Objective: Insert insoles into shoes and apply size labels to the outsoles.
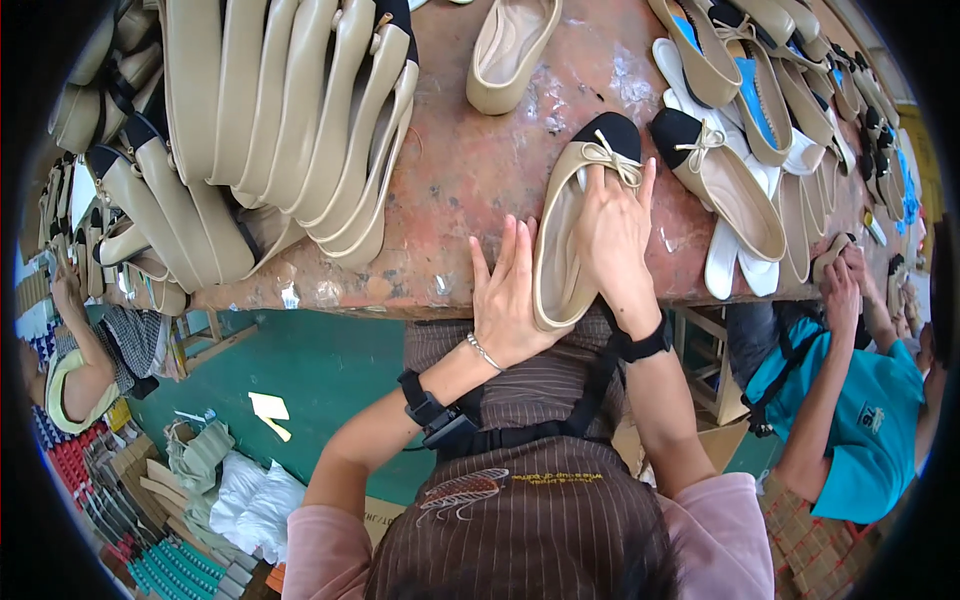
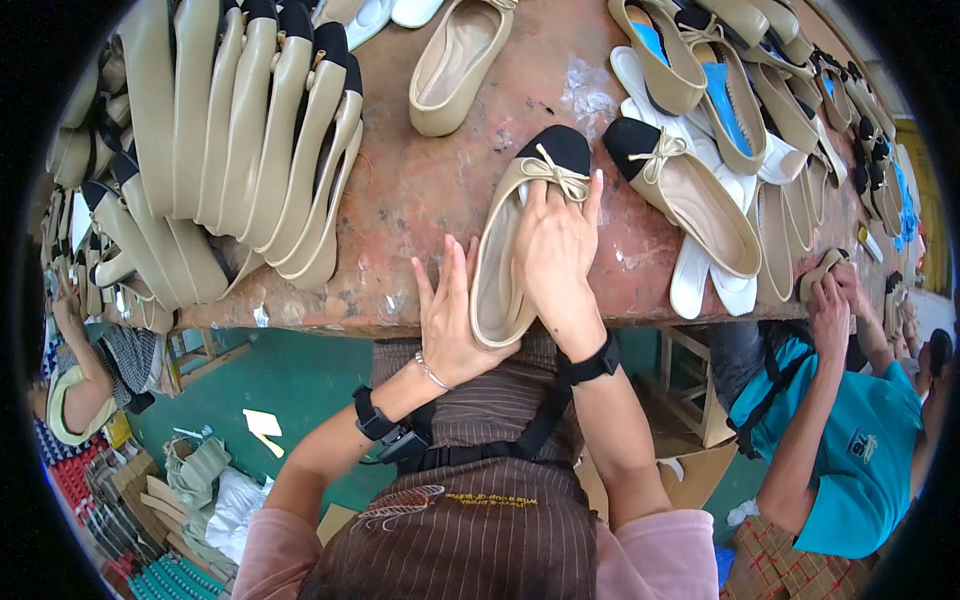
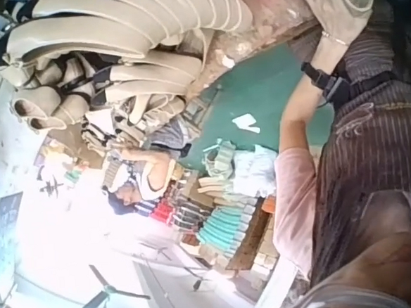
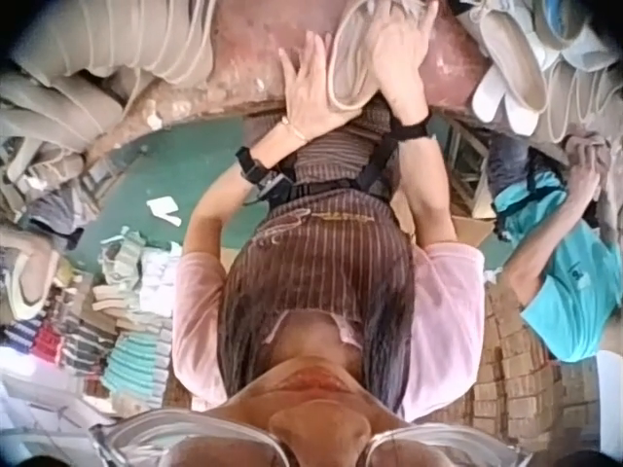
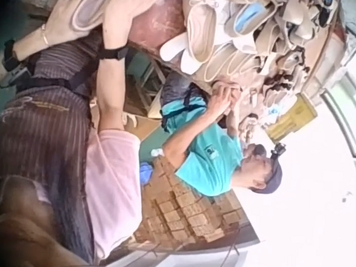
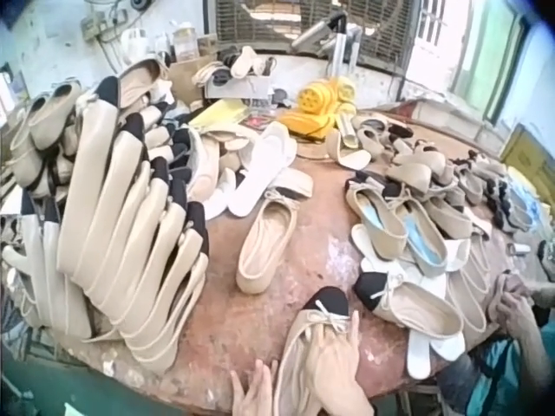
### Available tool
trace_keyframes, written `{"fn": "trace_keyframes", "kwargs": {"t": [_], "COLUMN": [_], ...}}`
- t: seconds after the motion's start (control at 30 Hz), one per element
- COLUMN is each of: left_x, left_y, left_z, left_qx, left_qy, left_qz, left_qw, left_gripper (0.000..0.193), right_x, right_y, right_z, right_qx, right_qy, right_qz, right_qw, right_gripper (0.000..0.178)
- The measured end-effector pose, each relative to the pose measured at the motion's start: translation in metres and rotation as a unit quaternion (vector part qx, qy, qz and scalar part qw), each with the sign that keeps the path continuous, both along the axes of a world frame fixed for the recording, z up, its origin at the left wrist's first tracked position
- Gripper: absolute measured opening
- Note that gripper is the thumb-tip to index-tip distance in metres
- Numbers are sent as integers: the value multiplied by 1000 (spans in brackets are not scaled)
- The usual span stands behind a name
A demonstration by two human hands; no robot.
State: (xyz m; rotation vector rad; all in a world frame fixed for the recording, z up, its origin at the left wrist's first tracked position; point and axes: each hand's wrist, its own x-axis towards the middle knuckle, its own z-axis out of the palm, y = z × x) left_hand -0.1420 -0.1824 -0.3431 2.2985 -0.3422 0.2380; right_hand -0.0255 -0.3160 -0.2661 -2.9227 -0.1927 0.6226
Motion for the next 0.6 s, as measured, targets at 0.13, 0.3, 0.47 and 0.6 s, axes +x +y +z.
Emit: {"fn": "trace_keyframes", "kwargs": {"t": [0.13, 0.3, 0.47, 0.6], "left_x": [-1, -1, 4, 7], "left_y": [-2, -5, 3, -3], "left_z": [1, 0, 4, 9], "left_qx": [8, -3, 8, 2], "left_qy": [15, 1, -2, -11], "left_qz": [17, 7, 20, 4], "left_qw": [1000, 1000, 1000, 1000], "left_gripper": [131, 132, 130, 126], "right_x": [-44, 8, -42, -8], "right_y": [3, 7, 18, 6], "right_z": [-46, 4, -46, -27], "right_qx": [-67, -51, -80, -106], "right_qy": [-304, -60, -270, -258], "right_qz": [51, 23, 62, 72], "right_qw": [949, 997, 958, 958], "right_gripper": [57, 66, 67, 44]}}
